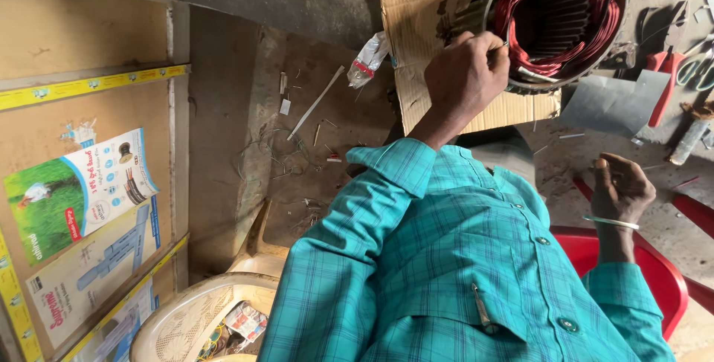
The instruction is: The person cuts a black insulating sheet with scissors and inserts the pieces into the slots of a stator winding. They repeatedly trim the sheet and tuck it between copper coils using pliers and their fingers.
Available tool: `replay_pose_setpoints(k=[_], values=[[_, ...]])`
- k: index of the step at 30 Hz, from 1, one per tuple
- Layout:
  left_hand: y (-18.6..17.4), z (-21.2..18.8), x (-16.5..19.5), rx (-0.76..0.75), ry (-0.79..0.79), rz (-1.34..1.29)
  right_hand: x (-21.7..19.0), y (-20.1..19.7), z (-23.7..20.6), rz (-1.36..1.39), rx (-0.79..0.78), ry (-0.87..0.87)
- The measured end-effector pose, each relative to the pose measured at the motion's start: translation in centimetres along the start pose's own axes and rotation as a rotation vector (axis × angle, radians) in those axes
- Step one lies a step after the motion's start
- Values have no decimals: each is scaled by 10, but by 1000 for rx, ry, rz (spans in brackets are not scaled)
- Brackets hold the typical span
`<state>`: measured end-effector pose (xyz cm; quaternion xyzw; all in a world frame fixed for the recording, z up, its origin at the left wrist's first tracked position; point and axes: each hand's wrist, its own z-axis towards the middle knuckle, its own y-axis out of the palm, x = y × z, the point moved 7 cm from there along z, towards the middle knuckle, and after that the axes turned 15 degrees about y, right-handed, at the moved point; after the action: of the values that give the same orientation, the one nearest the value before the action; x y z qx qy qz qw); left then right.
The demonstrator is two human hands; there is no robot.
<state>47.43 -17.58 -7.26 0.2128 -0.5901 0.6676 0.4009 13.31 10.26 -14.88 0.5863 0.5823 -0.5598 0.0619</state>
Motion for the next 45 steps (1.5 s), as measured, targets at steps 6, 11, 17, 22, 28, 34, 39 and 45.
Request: replay_pose_setpoints(k=[6,11,17,22,28,34,39,45], values=[[-7,1,2,11,207,-76,-64,22,-13,9,-52,-110],[-14,4,6,94,713,34,-167,49,-7,-112,-84,-466],[35,27,0,-175,983,217,-275,108,6,-389,-115,-774],[47,35,-1,-147,1026,285,-277,145,36,-521,-275,-598],[39,42,4,19,997,121,-256,149,41,-639,-283,-628],[58,53,1,-148,959,139,-265,154,40,-661,-345,-652],[55,54,6,-9,1015,120,-265,156,38,-705,-354,-608],[45,57,3,-19,1004,53,-265,159,39,-709,-366,-629]])
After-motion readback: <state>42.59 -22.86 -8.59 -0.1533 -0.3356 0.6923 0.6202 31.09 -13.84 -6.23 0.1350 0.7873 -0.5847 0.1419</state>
